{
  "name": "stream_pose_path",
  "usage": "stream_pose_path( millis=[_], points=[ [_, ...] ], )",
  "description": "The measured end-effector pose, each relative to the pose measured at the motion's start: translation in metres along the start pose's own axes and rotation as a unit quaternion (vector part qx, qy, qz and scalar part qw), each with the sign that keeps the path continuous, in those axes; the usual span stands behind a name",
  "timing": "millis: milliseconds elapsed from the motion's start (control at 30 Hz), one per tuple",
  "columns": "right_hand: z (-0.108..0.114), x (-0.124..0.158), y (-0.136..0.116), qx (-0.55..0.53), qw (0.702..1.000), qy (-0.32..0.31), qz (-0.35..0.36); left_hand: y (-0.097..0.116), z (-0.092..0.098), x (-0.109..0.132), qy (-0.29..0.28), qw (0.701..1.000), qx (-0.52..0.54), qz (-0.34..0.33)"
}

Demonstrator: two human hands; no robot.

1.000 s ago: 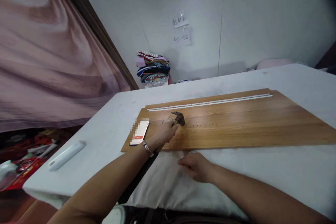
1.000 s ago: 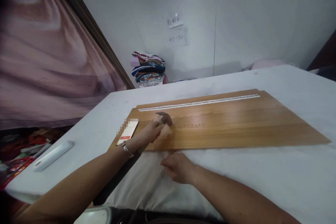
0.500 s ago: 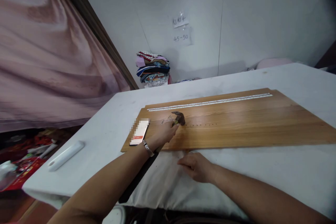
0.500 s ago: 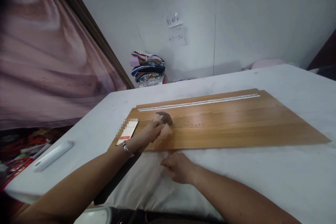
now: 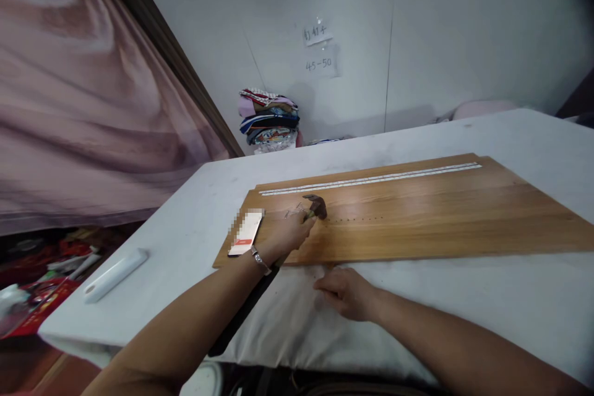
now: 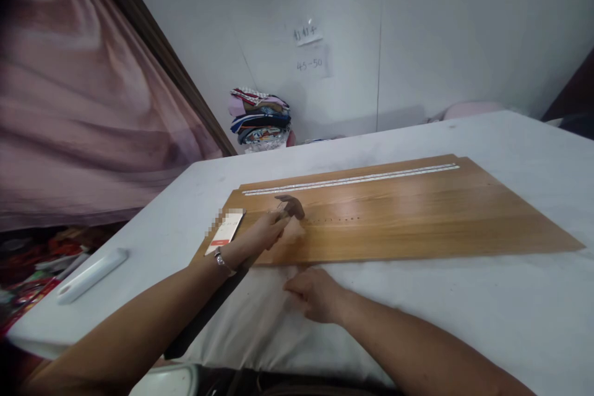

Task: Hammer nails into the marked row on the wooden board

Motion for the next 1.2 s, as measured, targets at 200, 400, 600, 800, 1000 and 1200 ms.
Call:
stream_pose_path(
  millis=[200,400,600,800,1000,1200],
  points=[
    [0.005,-0.002,-0.004,-0.006,1.000,-0.006,0.004,0.000,-0.001,0.003,0.002,1.000,0.008,-0.003],
    [0.001,0.000,-0.001,-0.015,1.000,-0.011,-0.007,0.007,0.009,0.010,0.004,1.000,0.011,0.010],
    [0.005,-0.002,-0.005,-0.007,1.000,-0.019,-0.009,-0.002,0.004,0.005,0.005,1.000,0.019,0.007],
    [0.004,-0.002,-0.003,-0.011,1.000,-0.010,-0.006,-0.004,-0.002,0.001,0.007,1.000,0.014,-0.003],
    [0.000,0.000,0.000,-0.013,1.000,-0.020,-0.014,0.005,0.005,0.006,0.008,1.000,0.015,0.002],
    [0.002,0.000,-0.002,-0.024,0.999,-0.017,-0.020,-0.001,0.000,0.002,-0.003,1.000,0.006,0.001]
  ],
)
Point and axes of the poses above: each hand's wrist, its own x-axis away from the middle knuckle, its own z-axis out of the back of the hand, y = z × x, the point moved 4 cm from there along -x, towards the middle knuckle, and after that the axes turned 2 degrees about z, right-handed, at the moved point
